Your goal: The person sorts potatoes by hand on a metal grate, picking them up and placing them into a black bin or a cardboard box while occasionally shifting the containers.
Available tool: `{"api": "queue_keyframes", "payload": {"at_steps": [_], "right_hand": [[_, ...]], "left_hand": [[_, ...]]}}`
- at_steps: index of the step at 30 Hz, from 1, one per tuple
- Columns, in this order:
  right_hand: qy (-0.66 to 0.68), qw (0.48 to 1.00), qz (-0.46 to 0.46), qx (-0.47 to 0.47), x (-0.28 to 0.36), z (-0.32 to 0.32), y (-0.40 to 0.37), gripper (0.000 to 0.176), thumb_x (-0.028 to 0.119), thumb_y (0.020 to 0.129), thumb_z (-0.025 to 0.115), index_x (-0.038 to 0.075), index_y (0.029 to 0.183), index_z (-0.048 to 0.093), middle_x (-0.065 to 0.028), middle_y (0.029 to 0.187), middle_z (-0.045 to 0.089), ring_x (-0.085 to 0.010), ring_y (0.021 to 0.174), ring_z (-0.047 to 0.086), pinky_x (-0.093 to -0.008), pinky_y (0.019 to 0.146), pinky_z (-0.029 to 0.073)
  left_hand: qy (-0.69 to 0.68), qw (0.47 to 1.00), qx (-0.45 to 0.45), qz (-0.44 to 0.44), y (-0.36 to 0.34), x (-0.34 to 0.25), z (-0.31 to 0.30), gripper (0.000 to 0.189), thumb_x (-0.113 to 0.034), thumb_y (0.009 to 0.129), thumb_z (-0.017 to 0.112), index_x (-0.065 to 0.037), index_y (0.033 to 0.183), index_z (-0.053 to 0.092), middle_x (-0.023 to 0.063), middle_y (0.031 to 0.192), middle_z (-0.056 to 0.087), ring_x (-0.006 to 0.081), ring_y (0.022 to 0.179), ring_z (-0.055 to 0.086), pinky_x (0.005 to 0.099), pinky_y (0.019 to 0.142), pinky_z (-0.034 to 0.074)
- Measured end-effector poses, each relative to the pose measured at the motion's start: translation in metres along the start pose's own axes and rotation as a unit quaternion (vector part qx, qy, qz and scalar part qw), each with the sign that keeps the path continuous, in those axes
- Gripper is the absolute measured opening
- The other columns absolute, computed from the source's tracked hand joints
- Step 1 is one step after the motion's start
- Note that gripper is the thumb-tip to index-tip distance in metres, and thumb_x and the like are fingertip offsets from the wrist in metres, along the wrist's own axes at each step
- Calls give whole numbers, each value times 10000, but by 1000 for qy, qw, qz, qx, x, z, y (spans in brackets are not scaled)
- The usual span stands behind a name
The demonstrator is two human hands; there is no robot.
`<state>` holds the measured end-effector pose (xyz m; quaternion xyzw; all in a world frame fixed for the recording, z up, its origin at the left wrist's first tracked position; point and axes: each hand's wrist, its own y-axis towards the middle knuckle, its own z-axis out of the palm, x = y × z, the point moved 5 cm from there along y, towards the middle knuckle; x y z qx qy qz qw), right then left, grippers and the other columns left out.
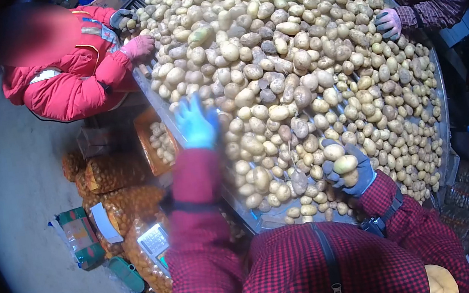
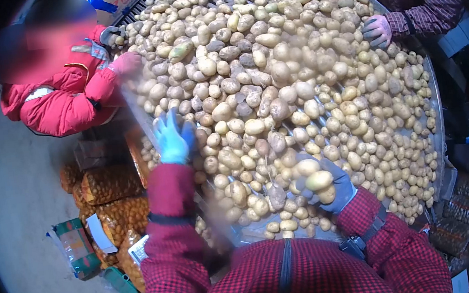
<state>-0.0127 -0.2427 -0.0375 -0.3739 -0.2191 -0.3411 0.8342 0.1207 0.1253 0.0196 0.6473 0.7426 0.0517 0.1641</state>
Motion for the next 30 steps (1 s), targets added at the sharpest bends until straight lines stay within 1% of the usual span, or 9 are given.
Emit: {"api": "queue_keyframes", "payload": {"at_steps": [2,4,6,11,14,16,19,24,30], "right_hand": [[-93,994,-22,-47,3,-4,-12,476,266,1003,570,56,1420,480,-132,1198,643,-179,1002,634,-300,770,543],[-210,976,-9,-62,4,-5,-24,477,249,1003,568,43,1423,471,-127,1219,635,-198,1031,630,-331,802,551],[334,933,35,131,1,21,-30,462,232,1020,517,32,1430,444,-125,1271,613,-244,1070,634,-360,836,561],[153,985,69,34,-19,-12,-55,406,282,1053,400,13,1344,487,-144,1280,611,-283,976,671,-357,755,590],[120,983,130,-42,-14,-10,-69,322,193,1023,477,18,1287,535,-123,1217,638,-232,974,668,-328,746,591],[53,995,77,-33,-19,-6,-71,329,156,963,585,24,1263,551,-108,1179,645,-215,972,661,-323,759,587],[-258,963,-24,-69,-11,7,-72,461,270,867,636,46,1260,547,-105,1155,639,-227,991,644,-355,787,566],[-312,949,-4,-51,-30,-12,-72,672,630,994,319,62,1260,561,-162,1143,659,-311,929,659,-450,683,537],[268,959,76,41,-9,27,-89,552,315,977,615,35,1408,416,-175,1224,642,-298,1020,684,-413,842,593]], "left_hand": [[-42,985,163,-37,22,45,26,606,-321,846,687,-128,1391,509,230,1378,510,439,1256,474,502,1086,389],[-156,977,145,-35,27,70,40,626,-231,814,744,-111,1385,516,217,1302,568,389,1184,563,467,1024,459],[-279,945,155,-66,26,82,43,623,-215,826,746,-69,1384,510,188,1292,586,337,1189,581,458,1006,478],[-740,613,128,-246,-13,50,1,497,-197,952,633,7,1381,485,148,1291,586,257,1207,569,414,1001,494],[-750,631,116,-161,-47,43,-2,471,-260,1017,515,-10,1411,454,194,1340,555,296,1167,591,424,971,513],[-890,348,141,-260,-64,39,2,583,-440,1001,491,-45,1427,446,224,1385,519,313,1078,610,416,879,544],[-921,177,144,-317,-84,4,-21,632,-526,972,492,-70,1410,489,198,1297,573,275,936,610,377,728,557],[-926,94,175,-323,-112,-15,-23,655,-563,969,469,-99,1432,477,152,1097,587,237,852,559,339,690,509],[-925,184,180,-281,-131,-18,-44,616,-543,991,416,-86,1395,505,105,958,614,230,829,581,353,669,515]]}}
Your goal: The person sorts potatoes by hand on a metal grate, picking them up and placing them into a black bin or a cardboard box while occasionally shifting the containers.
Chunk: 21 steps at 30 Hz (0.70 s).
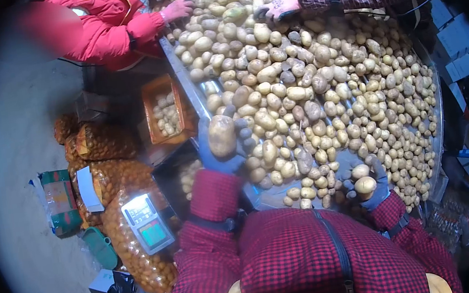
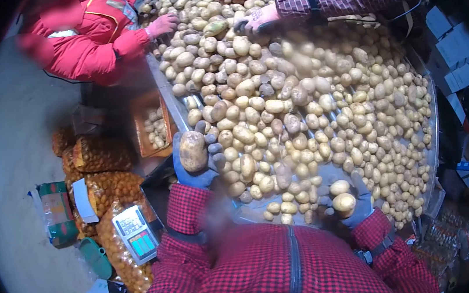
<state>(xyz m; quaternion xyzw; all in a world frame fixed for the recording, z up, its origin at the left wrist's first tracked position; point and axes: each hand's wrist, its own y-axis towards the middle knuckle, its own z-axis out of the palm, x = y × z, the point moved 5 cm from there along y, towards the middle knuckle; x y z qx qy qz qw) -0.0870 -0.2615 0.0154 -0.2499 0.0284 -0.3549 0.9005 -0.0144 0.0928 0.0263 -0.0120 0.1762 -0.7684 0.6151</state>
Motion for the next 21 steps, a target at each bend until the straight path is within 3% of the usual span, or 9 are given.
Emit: {"api": "queue_keyframes", "payload": {"at_steps": [1,5,6,7,10,13,14,18,21], "right_hand": [[-77,995,-30,-47,4,-17,-8,584,379,977,590,29,1410,416,-179,1215,645,-304,1015,685,-422,835,596],[-214,954,-125,-166,-1,-60,-27,725,601,960,470,8,1378,456,-199,1229,637,-321,988,687,-418,842,595],[-127,979,-87,-134,-5,-59,-31,717,586,958,480,11,1385,446,-203,1250,627,-317,1012,679,-414,859,589],[-38,993,-46,-99,-11,-50,-32,710,571,957,491,13,1392,436,-206,1271,617,-314,1037,672,-409,875,583],[26,999,-39,18,-25,-26,-39,718,579,960,463,14,1402,436,-214,1350,567,-323,1146,621,-416,934,559],[-94,984,-123,-91,-34,-15,-56,741,592,965,429,8,1421,424,-210,1396,529,-320,1223,570,-405,944,543],[-69,981,-126,-130,-42,-10,-56,725,591,972,409,43,1448,417,-201,1408,523,-325,1226,571,-425,942,533],[-78,979,-116,-151,-51,-29,-71,649,574,996,400,129,1469,422,-159,1410,533,-339,1228,573,-492,875,536],[-67,980,-114,-150,-56,-17,-78,629,559,1012,385,113,1454,433,-145,1380,554,-315,1191,596,-458,828,544]], "left_hand": [[18,999,-28,13,-8,-1,1,600,-521,998,414,-74,1389,505,87,898,631,219,810,590,345,650,513],[40,997,-45,44,-26,-6,-10,648,-590,997,390,-100,1409,489,166,1155,646,248,907,620,364,739,544],[11,999,-14,39,-28,-10,-27,696,-621,997,357,-84,1423,474,188,1278,606,272,987,631,388,806,557],[28,997,-55,47,-35,-10,-41,691,-610,986,396,-80,1423,475,192,1282,605,282,1019,631,395,826,559],[52,984,-159,69,-60,-14,-73,673,-574,965,481,-72,1413,481,201,1300,590,316,1102,612,433,886,545],[2,980,-169,109,-80,-41,-98,624,-530,962,504,-67,1380,492,209,1331,553,350,1167,557,505,947,499],[-15,977,-166,129,-85,-54,-109,608,-515,961,511,-65,1369,496,211,1341,540,362,1189,538,530,967,484],[-59,950,-219,215,-93,-110,-120,567,-468,955,544,-55,1341,501,229,1387,482,401,1275,462,607,1032,433],[-83,918,-274,273,-88,-148,-105,605,-456,946,577,-51,1379,455,245,1455,394,405,1345,393,623,1051,411]]}}
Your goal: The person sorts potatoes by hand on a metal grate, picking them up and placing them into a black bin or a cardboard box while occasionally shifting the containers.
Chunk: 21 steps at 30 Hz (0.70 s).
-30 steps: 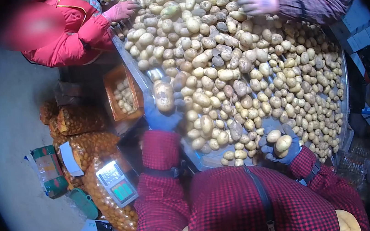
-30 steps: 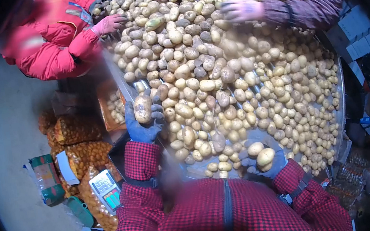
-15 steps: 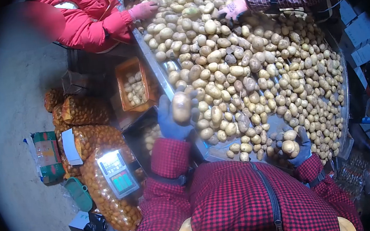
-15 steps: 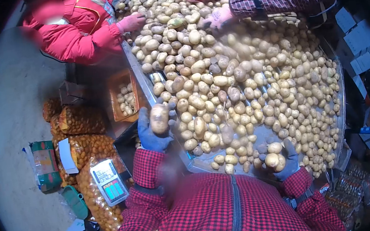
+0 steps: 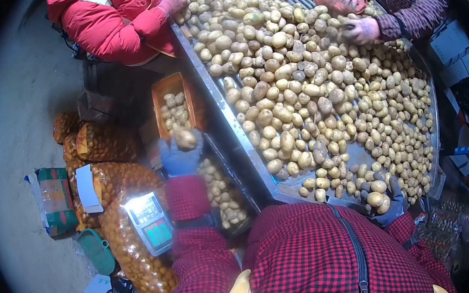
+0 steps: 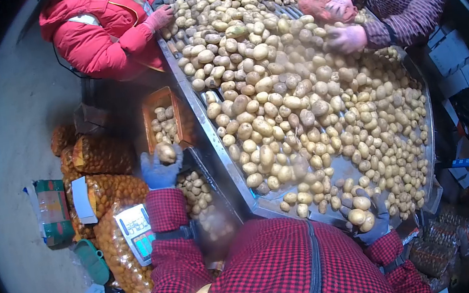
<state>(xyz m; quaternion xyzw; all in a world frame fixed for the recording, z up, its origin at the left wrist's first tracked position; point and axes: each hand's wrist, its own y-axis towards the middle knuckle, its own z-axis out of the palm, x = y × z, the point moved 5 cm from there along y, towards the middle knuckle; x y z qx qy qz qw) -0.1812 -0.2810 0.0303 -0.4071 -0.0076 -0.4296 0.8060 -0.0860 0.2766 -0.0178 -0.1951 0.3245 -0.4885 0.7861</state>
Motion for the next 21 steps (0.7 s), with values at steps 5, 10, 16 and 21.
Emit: {"api": "queue_keyframes", "payload": {"at_steps": [5,10,16,21], "right_hand": [[-48,992,-69,-91,-2,-24,-5,576,515,1028,378,94,1412,464,-120,1249,606,-289,1043,649,-402,734,555],[-41,990,-65,-115,-5,-27,-10,541,509,1012,426,110,1365,519,-107,1168,642,-262,909,670,-340,631,544],[27,1000,8,13,6,-52,23,656,563,965,486,81,1411,475,-157,1177,628,-235,930,638,-270,614,508],[-52,991,-106,66,28,-29,-1,383,279,1061,435,66,1373,496,-125,1250,634,-198,1038,646,-344,821,564]], "left_hand": [[92,988,51,117,92,-51,-22,761,-421,931,632,-80,1512,280,205,1591,173,368,1434,297,632,1076,382],[422,830,211,298,137,-46,-13,691,-334,966,603,-116,1526,262,142,1434,332,280,1295,405,528,1041,427],[567,744,279,218,45,87,35,397,-200,1010,591,-53,1372,521,25,1065,598,117,924,558,256,838,481],[692,456,388,403,-52,200,43,476,-247,898,711,11,1282,597,255,1265,595,400,1211,543,457,1054,419]]}}
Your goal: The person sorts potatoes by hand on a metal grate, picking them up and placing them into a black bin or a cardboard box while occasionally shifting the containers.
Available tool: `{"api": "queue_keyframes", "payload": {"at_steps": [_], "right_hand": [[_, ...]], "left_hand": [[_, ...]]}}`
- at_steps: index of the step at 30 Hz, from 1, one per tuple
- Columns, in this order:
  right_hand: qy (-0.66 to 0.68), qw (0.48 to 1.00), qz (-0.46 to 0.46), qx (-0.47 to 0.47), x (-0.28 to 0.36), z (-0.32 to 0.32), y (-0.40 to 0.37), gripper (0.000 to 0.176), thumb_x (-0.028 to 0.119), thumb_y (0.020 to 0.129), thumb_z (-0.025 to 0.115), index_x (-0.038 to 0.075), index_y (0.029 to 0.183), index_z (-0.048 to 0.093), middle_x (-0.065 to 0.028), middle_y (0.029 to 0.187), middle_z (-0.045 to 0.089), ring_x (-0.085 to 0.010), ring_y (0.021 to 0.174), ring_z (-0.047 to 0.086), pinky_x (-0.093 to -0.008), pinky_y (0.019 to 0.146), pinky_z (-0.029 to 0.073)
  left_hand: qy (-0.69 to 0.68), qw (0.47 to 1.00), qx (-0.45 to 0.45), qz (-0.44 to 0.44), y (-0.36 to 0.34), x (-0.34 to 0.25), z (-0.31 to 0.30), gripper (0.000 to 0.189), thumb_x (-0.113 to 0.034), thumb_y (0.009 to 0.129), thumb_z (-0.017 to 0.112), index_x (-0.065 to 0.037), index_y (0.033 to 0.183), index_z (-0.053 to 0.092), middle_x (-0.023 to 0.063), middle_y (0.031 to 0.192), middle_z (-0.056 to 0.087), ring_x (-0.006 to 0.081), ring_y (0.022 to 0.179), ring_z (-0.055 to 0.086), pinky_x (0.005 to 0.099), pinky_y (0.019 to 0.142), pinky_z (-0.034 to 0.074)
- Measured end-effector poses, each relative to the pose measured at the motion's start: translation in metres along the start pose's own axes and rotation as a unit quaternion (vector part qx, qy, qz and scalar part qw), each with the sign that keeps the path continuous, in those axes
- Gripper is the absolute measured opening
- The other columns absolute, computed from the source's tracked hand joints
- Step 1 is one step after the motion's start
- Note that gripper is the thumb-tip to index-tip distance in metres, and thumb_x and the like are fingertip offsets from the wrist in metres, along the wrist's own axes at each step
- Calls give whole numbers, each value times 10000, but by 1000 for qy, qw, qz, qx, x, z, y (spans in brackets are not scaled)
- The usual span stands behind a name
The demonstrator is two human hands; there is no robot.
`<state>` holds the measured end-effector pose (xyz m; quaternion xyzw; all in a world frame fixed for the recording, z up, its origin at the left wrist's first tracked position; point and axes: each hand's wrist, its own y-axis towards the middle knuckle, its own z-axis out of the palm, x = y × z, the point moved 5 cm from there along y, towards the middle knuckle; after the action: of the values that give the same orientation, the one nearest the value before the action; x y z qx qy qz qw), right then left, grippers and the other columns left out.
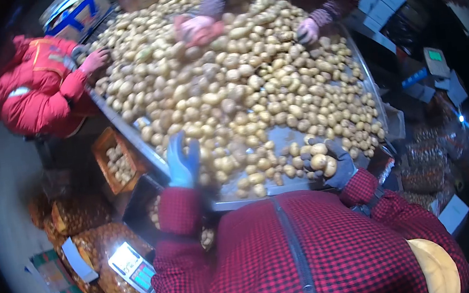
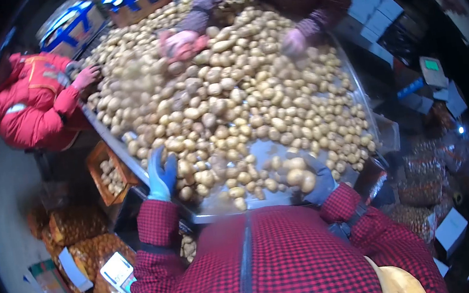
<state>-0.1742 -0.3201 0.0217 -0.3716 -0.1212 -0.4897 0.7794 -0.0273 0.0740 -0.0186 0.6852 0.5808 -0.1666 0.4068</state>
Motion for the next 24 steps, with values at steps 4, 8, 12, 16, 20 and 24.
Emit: {"api": "queue_keyframes", "payload": {"at_steps": [4,8,12,16,20,24], "right_hand": [[-6,995,-93,23,27,-12,-6,414,282,1045,479,80,1406,469,-151,1356,571,-269,1204,568,-427,939,529],[86,978,-190,17,47,-54,-29,483,359,1030,490,111,1441,442,-171,1467,482,-344,1329,487,-539,1067,461],[291,942,-155,56,54,-82,-27,578,505,1019,418,128,1456,440,-181,1495,448,-341,1333,485,-536,1066,459],[334,925,-155,90,54,-113,-30,603,532,1007,424,111,1438,453,-185,1445,486,-299,1268,534,-488,977,516],[315,927,-206,7,79,-146,-35,553,490,1004,473,82,1376,495,-184,1351,543,-269,1158,590,-450,931,543],[350,879,-320,-49,126,-185,-55,513,436,1007,485,35,1324,521,-171,1254,590,-252,1011,643,-409,860,578]], "left_hand": [[193,973,100,75,-55,-39,59,507,-265,883,728,-62,1325,586,264,1523,355,451,1394,349,506,1128,340],[221,970,83,66,-55,8,78,511,-383,914,672,-164,1366,576,215,1584,285,440,1423,308,526,1163,278],[361,924,122,-16,-38,-1,81,525,-481,952,586,-214,1403,568,208,1605,255,396,1456,275,510,1186,230],[370,925,86,-12,-38,-8,80,495,-464,975,566,-184,1383,587,228,1585,296,408,1438,324,488,1171,282],[349,934,70,28,-41,-2,73,575,-425,976,589,-136,1462,482,252,1596,242,410,1411,354,498,1149,332],[251,966,50,-26,-65,-15,55,735,-444,952,619,-74,1525,347,292,1583,240,424,1425,331,512,1158,313]]}}
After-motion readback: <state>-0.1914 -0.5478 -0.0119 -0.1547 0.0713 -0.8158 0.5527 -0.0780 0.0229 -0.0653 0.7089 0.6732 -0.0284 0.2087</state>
